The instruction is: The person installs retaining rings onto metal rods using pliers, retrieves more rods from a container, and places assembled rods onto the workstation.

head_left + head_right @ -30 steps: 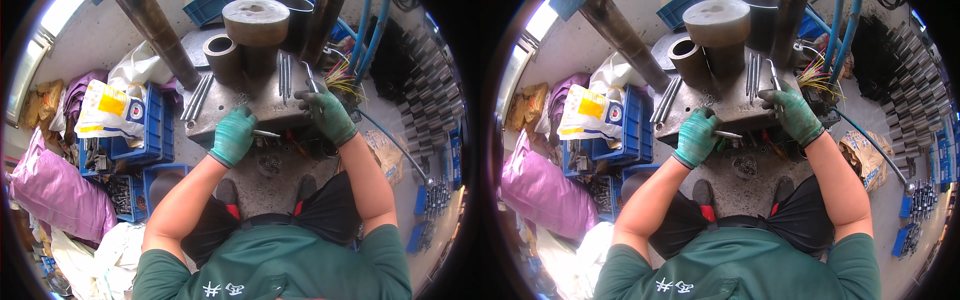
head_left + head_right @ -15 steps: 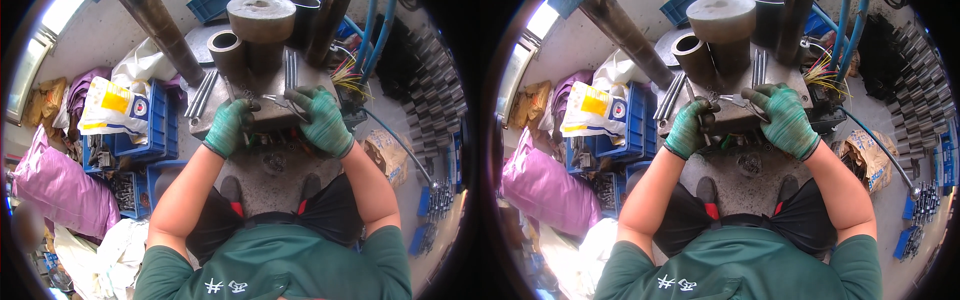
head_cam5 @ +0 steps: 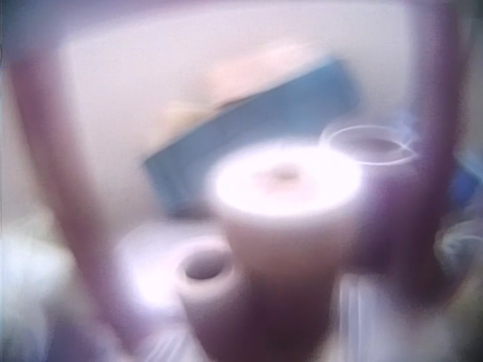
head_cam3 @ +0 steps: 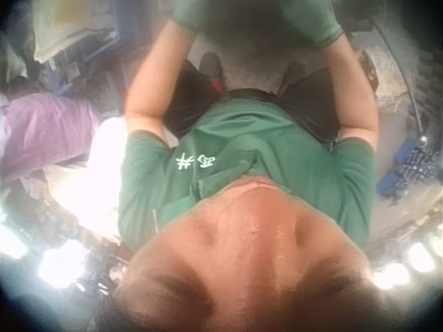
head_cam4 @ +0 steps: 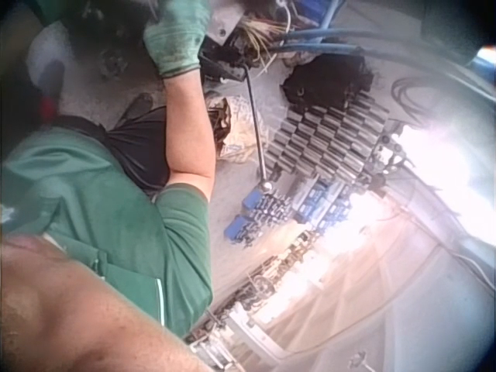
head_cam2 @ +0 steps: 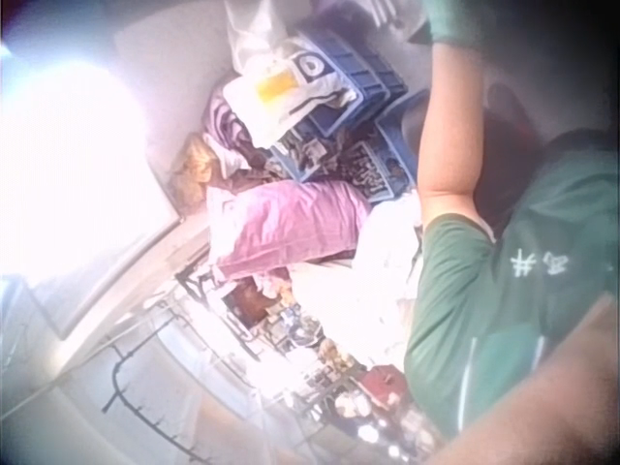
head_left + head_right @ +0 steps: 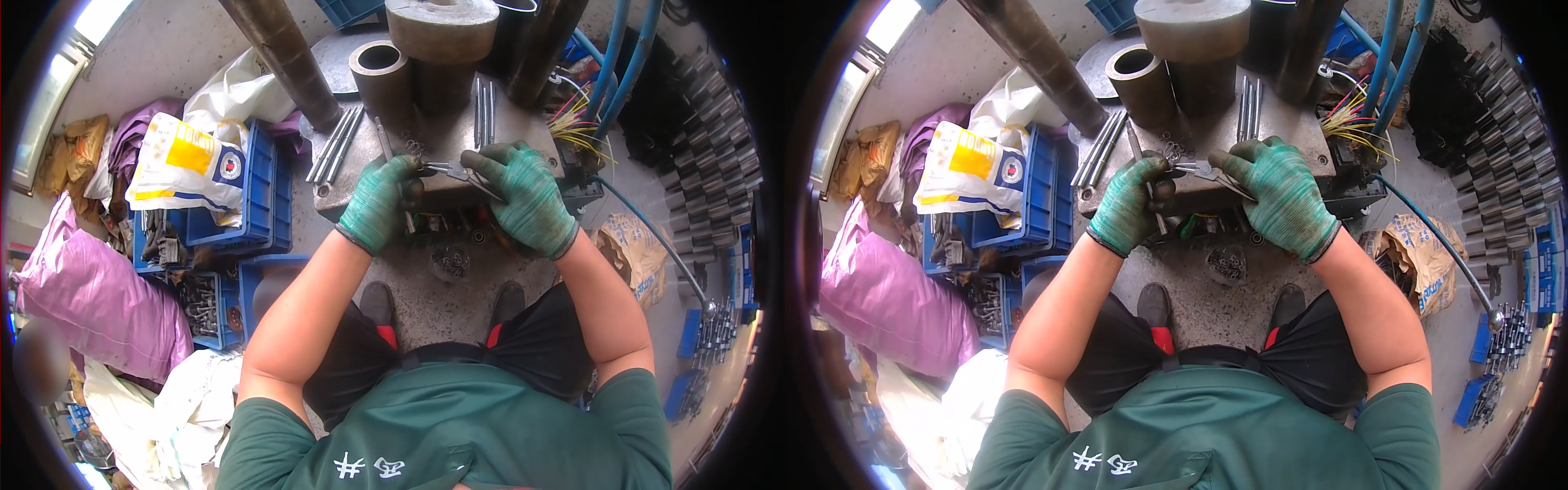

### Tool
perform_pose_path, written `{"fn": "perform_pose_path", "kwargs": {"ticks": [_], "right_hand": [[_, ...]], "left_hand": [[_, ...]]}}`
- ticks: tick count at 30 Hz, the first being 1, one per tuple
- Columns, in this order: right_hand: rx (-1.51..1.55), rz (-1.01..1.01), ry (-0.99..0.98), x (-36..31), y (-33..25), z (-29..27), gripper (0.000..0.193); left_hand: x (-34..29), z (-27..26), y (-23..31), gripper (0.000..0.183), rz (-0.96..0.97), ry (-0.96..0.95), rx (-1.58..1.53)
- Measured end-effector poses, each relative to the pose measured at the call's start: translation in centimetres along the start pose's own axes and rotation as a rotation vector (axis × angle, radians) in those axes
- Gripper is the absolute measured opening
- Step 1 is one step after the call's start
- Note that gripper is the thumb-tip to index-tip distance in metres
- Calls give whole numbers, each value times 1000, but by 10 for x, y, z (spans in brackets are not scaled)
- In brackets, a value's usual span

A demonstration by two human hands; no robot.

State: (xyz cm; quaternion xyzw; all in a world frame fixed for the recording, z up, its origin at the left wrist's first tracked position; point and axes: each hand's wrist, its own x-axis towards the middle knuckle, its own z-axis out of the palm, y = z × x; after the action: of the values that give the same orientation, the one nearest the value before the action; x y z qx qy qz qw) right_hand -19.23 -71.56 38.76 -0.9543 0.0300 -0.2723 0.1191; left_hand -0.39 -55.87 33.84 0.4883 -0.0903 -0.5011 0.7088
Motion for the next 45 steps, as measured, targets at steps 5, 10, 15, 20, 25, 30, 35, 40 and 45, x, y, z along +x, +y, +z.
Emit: {"fn": "perform_pose_path", "kwargs": {"ticks": [5,10,15,20,25,30,35,40,45], "right_hand": [[-41,-17,-28,0,-1,-2,55],[112,189,-74,-3,-2,-6,52],[381,397,-69,-5,14,-10,49],[497,470,-228,-1,11,-22,48],[592,491,-337,-1,14,-33,48],[523,391,-481,0,17,-32,52],[639,476,-521,0,21,-37,55],[770,594,-449,-3,34,-42,56],[666,539,-543,3,30,-45,56]], "left_hand": [[-1,0,2,8,-27,-2,17],[-14,5,10,21,157,8,302],[-18,4,6,40,368,77,585],[-8,-10,-1,35,628,36,889],[-20,1,8,36,519,-29,888],[-22,3,10,39,417,-155,849],[-32,5,25,56,304,-332,874],[-38,9,33,58,182,-315,873],[-31,4,26,46,217,-283,583]]}}
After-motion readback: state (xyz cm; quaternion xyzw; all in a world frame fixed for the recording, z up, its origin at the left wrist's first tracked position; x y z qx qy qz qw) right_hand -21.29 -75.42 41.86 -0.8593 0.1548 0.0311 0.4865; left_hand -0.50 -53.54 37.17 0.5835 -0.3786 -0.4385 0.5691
